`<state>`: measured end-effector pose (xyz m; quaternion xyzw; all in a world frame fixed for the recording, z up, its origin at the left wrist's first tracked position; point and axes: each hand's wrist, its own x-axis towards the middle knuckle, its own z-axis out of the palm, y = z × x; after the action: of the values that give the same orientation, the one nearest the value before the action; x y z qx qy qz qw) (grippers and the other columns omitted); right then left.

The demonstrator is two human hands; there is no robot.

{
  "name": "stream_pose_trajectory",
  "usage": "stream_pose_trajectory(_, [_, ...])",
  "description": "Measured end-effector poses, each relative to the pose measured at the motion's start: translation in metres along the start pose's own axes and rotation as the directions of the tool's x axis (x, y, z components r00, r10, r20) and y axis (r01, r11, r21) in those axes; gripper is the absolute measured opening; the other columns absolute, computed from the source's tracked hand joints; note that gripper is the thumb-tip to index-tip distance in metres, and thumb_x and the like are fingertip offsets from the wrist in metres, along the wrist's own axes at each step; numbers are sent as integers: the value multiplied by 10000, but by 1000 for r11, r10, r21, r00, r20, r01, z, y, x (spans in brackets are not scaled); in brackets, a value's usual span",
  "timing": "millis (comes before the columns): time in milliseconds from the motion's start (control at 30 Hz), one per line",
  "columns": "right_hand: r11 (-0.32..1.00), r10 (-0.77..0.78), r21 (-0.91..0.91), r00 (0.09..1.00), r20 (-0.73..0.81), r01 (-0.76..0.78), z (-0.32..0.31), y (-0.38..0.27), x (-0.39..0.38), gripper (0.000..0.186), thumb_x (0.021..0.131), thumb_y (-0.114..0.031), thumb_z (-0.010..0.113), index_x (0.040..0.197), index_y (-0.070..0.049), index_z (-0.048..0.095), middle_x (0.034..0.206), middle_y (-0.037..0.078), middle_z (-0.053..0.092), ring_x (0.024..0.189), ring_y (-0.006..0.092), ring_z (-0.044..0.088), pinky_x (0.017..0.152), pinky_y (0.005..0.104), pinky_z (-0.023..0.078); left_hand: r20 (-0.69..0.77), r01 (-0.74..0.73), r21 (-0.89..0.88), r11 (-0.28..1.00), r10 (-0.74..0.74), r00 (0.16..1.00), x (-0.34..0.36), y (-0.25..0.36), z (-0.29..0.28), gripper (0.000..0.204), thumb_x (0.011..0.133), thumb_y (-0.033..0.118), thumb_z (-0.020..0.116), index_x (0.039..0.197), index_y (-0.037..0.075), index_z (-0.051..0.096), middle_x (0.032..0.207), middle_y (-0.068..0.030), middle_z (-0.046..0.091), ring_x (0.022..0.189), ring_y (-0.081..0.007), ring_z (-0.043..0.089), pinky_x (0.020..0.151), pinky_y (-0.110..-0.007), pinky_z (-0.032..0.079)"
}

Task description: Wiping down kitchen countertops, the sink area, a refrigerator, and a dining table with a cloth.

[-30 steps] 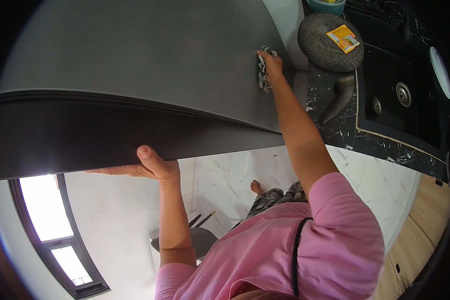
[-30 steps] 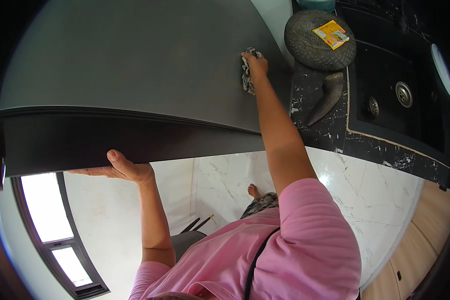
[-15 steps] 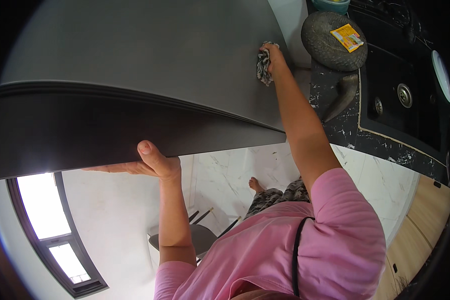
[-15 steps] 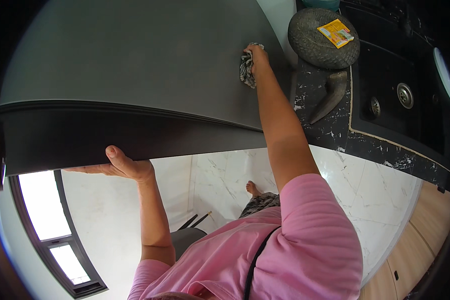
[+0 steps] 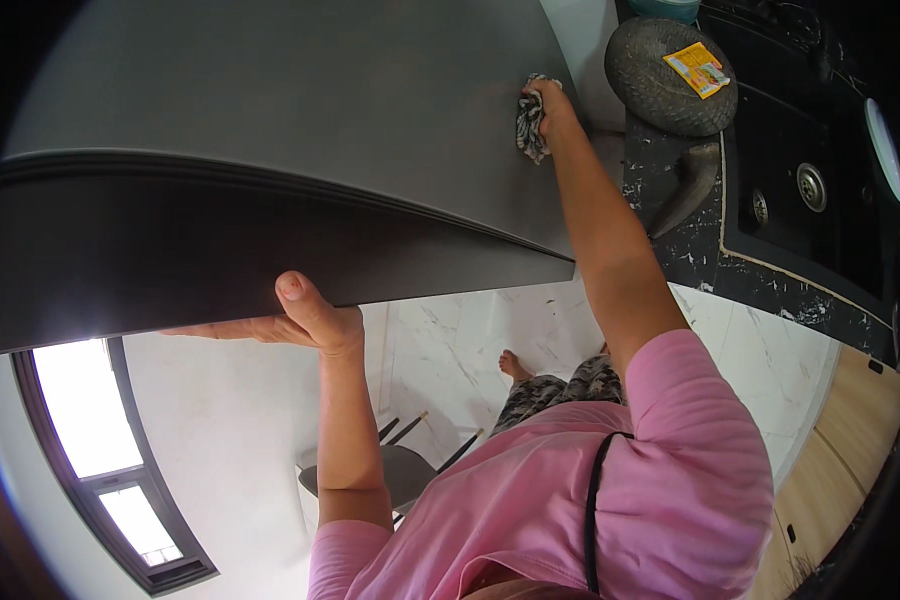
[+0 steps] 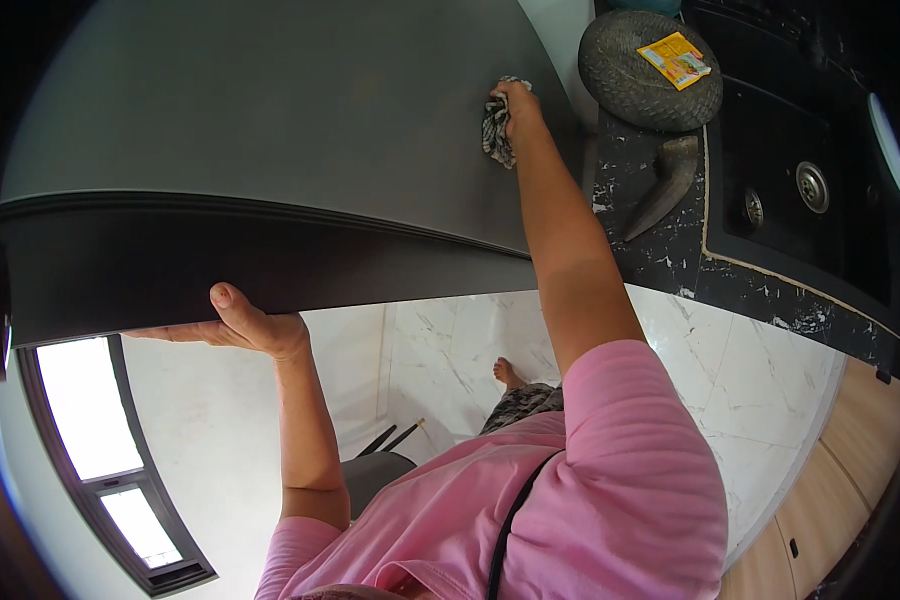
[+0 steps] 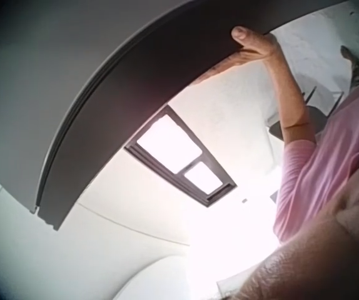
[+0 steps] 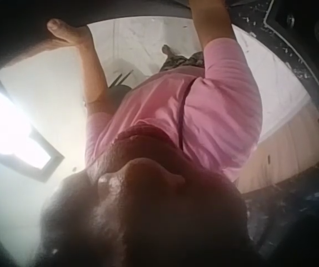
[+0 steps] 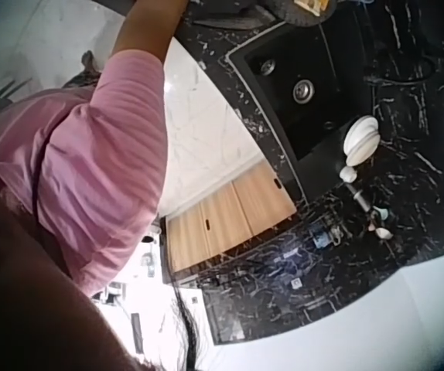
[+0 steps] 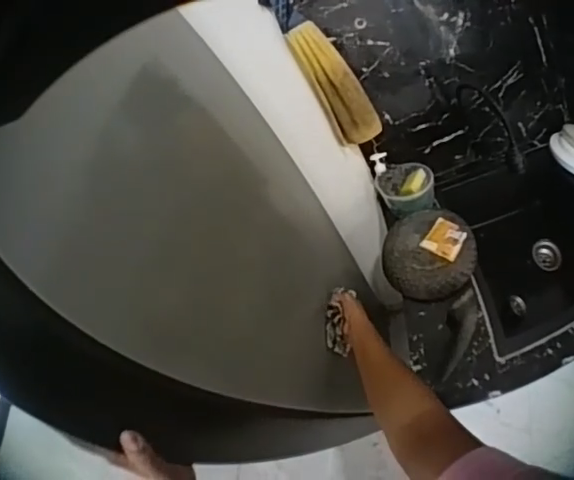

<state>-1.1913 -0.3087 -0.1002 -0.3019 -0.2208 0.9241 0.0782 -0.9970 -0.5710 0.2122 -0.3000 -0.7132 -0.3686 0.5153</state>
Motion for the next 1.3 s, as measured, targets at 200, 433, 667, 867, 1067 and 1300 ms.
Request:
stream_pose_trajectory(200, [999,-48,20,998,-28,49,2,4,4,88,697,-152,671,714,-78,626,709,78,623,642,266,583,639,377,503,-14,-6,28,1000,6,1000,-1,3,1,1055,863,425,649,1562,48,-45,1616,-192,13,1489,-313,116,1210,-487,124])
stream_pose_trajectory(433, [989,-136,-82,981,-141,125,-4,16,9,230,738,-177,678,916,-37,639,889,126,651,810,290,620,763,382,501,2,28,-51,998,-28,1000,-1,2,0,1064,852,428,654,1564,55,-43,1613,-196,21,1486,-315,124,1208,-491,137])
stream_pose_trajectory(667, [643,-664,-459,745,65,613,31,86,-174,597,975,-365,562,1449,-32,419,1472,163,456,1370,281,413,1126,356,293,18,-29,73,997,27,999,-3,-10,-8,1037,856,403,641,1568,74,-38,1608,-198,40,1473,-315,166,1198,-488,180])
stream_pose_trajectory(867, [18,-734,-375,267,624,927,25,101,-254,536,968,-265,569,1436,-49,421,1560,154,320,1451,317,287,1177,407,217,29,19,0,1000,-19,999,-4,-9,-8,1029,867,417,632,1565,58,-34,1594,-209,73,1434,-318,248,1159,-475,271])
stream_pose_trajectory(1067, [853,-229,-510,957,-176,111,-53,105,-83,543,1006,-330,443,1507,-138,357,1490,140,410,1348,296,419,1088,417,343,-16,-77,64,995,78,997,4,13,7,1009,891,418,616,1562,31,-31,1574,-220,108,1395,-315,300,1127,-437,307])
stream_pose_trajectory(1300, [995,-87,51,996,-7,87,-35,104,-144,749,844,-209,619,1526,-122,325,1446,141,442,1299,283,450,1070,406,350,-17,-68,60,996,70,997,2,8,2,1017,888,425,626,1564,39,-28,1569,-224,128,1375,-312,329,1112,-430,334])
